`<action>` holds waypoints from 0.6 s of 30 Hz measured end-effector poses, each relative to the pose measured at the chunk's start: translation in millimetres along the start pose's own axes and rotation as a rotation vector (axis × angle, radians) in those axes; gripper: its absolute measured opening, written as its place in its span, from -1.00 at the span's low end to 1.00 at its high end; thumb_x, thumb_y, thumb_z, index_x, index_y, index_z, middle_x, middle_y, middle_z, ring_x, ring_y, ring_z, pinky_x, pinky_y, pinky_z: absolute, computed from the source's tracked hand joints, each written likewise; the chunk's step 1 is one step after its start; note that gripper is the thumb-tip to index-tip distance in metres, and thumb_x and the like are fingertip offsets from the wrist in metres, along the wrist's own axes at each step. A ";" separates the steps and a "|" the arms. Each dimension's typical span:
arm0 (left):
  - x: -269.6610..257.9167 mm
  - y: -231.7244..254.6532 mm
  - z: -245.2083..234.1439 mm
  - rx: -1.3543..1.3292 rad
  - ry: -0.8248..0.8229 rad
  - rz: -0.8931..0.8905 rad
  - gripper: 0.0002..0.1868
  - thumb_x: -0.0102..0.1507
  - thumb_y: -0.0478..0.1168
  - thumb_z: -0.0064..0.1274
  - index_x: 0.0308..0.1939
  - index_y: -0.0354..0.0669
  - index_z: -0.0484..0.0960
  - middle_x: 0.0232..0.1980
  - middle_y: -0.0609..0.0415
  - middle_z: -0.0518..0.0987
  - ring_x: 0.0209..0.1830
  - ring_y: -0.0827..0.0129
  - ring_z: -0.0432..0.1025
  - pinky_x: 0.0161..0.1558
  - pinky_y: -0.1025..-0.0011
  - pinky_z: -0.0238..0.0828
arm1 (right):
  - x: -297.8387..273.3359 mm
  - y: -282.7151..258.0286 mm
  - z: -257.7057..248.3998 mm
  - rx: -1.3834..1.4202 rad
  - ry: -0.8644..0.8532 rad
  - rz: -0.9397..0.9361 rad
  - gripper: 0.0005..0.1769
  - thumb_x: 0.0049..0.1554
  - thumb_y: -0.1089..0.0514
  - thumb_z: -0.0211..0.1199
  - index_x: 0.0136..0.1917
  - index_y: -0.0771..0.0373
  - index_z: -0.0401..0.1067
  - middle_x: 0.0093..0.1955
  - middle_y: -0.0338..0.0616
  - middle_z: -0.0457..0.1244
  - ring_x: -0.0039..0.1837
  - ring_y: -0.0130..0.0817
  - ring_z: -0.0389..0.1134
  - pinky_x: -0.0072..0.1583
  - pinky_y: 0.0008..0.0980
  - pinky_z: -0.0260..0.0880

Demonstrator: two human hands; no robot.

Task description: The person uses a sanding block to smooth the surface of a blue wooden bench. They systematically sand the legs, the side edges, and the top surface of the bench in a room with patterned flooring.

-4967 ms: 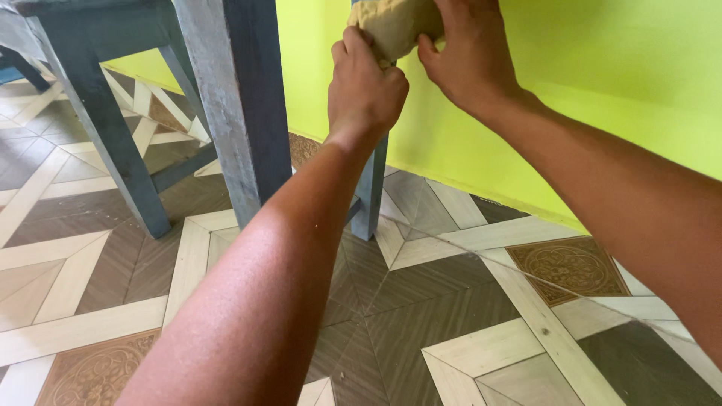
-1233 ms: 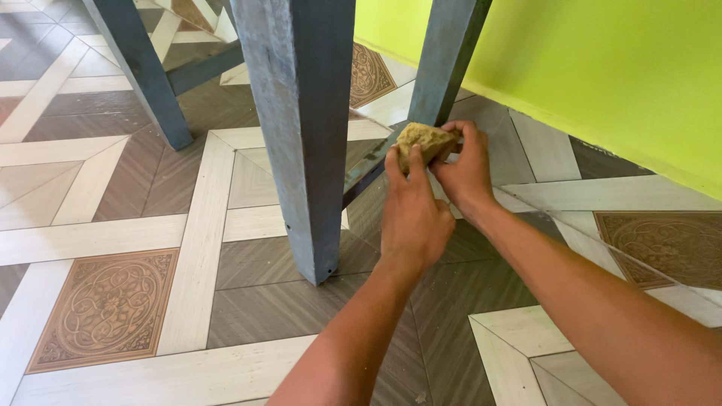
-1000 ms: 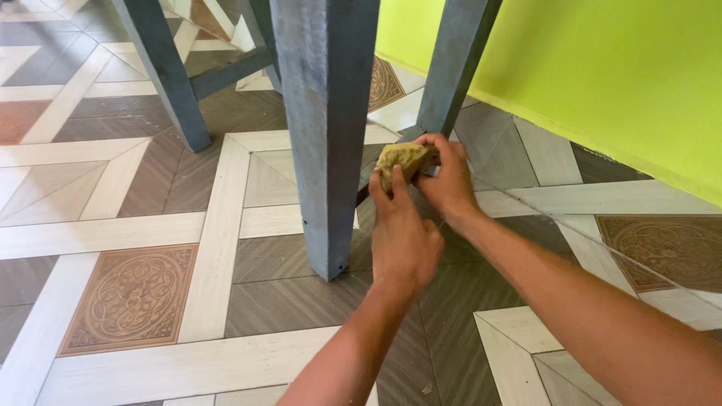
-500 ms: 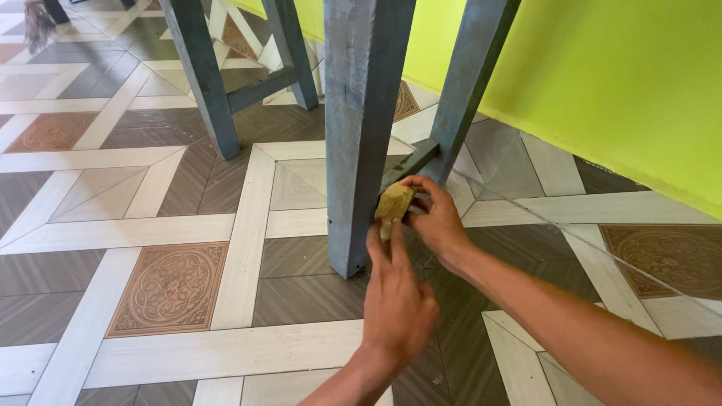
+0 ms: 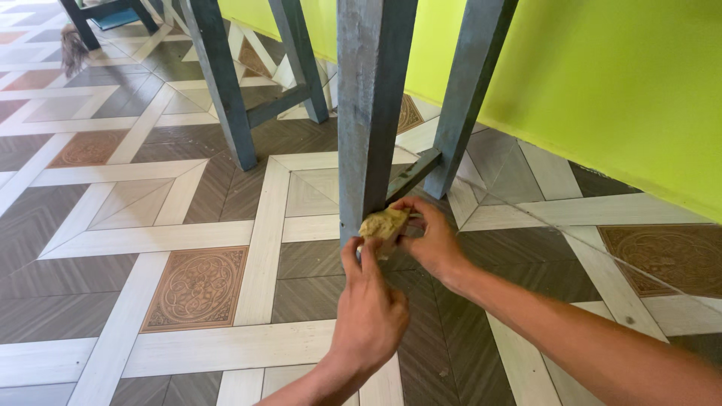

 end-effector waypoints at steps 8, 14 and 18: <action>3.2 10.8 -34.5 -0.067 0.221 0.174 -0.45 0.13 -0.37 -0.07 0.22 -0.34 0.27 0.35 -0.29 0.22 0.10 -0.28 0.42 0.09 -0.02 0.37 | -1.0 -47.5 -9.2 -0.199 0.066 -0.087 -0.39 -0.14 0.45 0.35 0.20 0.20 0.40 0.25 -0.14 0.18 0.32 -0.20 0.31 0.22 -0.32 0.50; 3.6 40.3 -55.4 -0.127 0.307 0.252 -0.52 0.17 -0.35 -0.08 0.19 -0.36 0.32 0.25 -0.26 0.31 0.05 -0.09 0.46 0.11 0.11 0.38 | 8.4 -97.6 -22.2 -0.223 0.048 -0.182 -0.40 -0.09 0.45 0.33 0.23 0.22 0.39 0.28 -0.07 0.13 0.37 -0.19 0.29 0.22 -0.33 0.56; 4.9 63.9 -74.9 -0.144 0.359 0.279 -0.53 0.20 -0.35 -0.08 0.21 -0.36 0.36 0.23 -0.22 0.33 0.05 0.03 0.47 0.10 0.18 0.41 | 11.7 -129.7 -27.7 -0.252 0.055 -0.202 -0.41 -0.07 0.44 0.34 0.24 0.22 0.37 0.32 -0.09 0.12 0.34 -0.18 0.30 0.22 -0.33 0.53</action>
Point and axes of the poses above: each hand's wrist, its own x-axis towards the middle knuckle, its own z-axis out of the palm, y = z × x, the point moved 7 cm from there along x, towards the middle knuckle
